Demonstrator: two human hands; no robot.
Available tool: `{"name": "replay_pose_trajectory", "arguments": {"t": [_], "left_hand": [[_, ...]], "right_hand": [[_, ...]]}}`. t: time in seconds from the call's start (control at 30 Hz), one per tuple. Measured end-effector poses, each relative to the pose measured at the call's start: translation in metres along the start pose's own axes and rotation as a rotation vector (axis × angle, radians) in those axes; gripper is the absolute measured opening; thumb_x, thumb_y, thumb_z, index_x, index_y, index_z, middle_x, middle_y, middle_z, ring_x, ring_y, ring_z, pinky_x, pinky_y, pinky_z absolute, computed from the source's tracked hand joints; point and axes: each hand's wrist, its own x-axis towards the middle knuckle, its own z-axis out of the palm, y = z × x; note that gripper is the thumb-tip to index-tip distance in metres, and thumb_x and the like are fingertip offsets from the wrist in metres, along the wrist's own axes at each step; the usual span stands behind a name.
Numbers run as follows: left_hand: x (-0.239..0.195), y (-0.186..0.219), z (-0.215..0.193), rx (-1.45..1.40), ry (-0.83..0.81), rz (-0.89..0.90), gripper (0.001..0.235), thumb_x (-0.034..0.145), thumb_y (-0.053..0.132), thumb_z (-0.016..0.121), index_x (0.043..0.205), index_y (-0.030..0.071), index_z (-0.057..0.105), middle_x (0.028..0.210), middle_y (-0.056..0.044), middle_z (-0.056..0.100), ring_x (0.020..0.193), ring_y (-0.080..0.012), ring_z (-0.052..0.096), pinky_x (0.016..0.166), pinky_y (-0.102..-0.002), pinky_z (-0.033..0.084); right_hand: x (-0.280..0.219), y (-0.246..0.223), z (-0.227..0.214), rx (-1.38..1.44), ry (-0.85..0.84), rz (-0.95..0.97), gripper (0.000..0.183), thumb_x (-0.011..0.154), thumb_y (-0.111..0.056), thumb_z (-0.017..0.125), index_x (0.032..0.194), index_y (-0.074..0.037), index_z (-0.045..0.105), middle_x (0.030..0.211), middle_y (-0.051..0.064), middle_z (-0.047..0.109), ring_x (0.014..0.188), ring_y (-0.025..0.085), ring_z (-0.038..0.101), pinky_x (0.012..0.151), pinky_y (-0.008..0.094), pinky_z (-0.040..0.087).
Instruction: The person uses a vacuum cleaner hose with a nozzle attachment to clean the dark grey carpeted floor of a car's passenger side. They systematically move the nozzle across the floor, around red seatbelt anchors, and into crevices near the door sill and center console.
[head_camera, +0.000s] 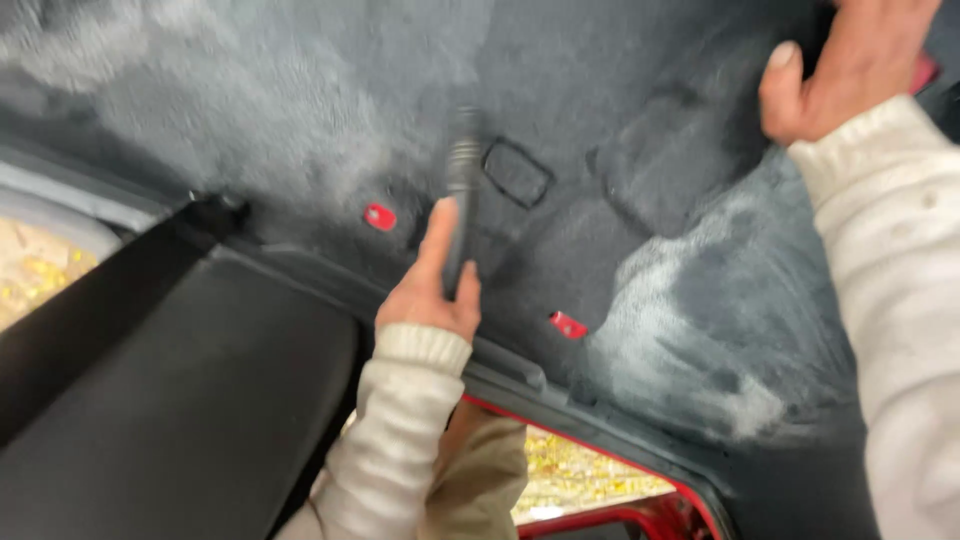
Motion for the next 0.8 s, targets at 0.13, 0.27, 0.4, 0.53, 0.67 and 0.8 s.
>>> {"name": "replay_pose_trajectory", "arguments": {"t": [0.13,0.27,0.4,0.53,0.67,0.8], "left_hand": [[-0.007,0.014,0.008,0.030,-0.165,-0.173,0.075,0.090,0.025,0.070,0.156,0.034,0.037,0.094,-0.018,0.070,0.084,-0.0422,0.068,0.073,-0.050,0.056],[-0.011,0.003,0.009,-0.020,-0.112,-0.143,0.075,0.090,0.027,0.069,0.157,0.038,0.036,0.099,-0.015,0.072,0.085,-0.0388,0.070,0.072,-0.047,0.057],[-0.024,0.003,0.019,0.216,-0.394,-0.229,0.076,0.092,0.035,0.067,0.157,0.046,0.029,0.083,-0.010,0.065,0.070,-0.0367,0.067,0.062,-0.050,0.055],[-0.025,-0.002,0.010,0.316,-0.367,-0.309,0.077,0.090,0.042,0.066,0.155,0.051,0.024,0.081,-0.009,0.061,0.065,-0.0361,0.066,0.060,-0.050,0.055],[-0.045,-0.006,0.014,0.370,-0.387,-0.247,0.084,0.089,0.032,0.065,0.158,0.050,0.020,0.083,-0.009,0.062,0.065,-0.0322,0.067,0.056,-0.051,0.056],[-0.025,-0.001,-0.006,0.444,-0.209,-0.226,0.085,0.090,0.031,0.066,0.160,0.043,0.020,0.084,-0.011,0.062,0.064,-0.0340,0.067,0.056,-0.051,0.057]], "right_hand": [[0.038,-0.027,-0.015,0.018,0.122,-0.184,0.046,0.101,-0.028,0.059,0.137,0.002,0.056,0.142,0.025,0.049,0.129,0.043,0.046,0.114,0.052,0.042],[0.049,-0.026,-0.010,0.011,0.136,-0.192,0.047,0.099,-0.030,0.060,0.133,0.003,0.058,0.153,0.025,0.049,0.137,0.046,0.045,0.119,0.057,0.040],[0.049,-0.033,-0.016,0.006,0.128,-0.184,0.043,0.101,-0.027,0.061,0.132,0.003,0.058,0.153,0.025,0.047,0.142,0.047,0.044,0.119,0.058,0.039],[0.047,-0.023,-0.007,-0.004,0.167,-0.240,0.050,0.096,-0.030,0.060,0.134,0.002,0.058,0.154,0.025,0.048,0.138,0.045,0.043,0.119,0.058,0.039],[0.042,-0.029,-0.009,0.015,0.139,-0.202,0.045,0.096,-0.022,0.061,0.135,0.000,0.057,0.150,0.025,0.047,0.139,0.044,0.042,0.121,0.056,0.038],[0.040,-0.026,-0.011,0.048,0.167,-0.221,0.043,0.095,-0.017,0.061,0.133,0.003,0.054,0.152,0.024,0.047,0.141,0.043,0.042,0.123,0.055,0.038]]}}
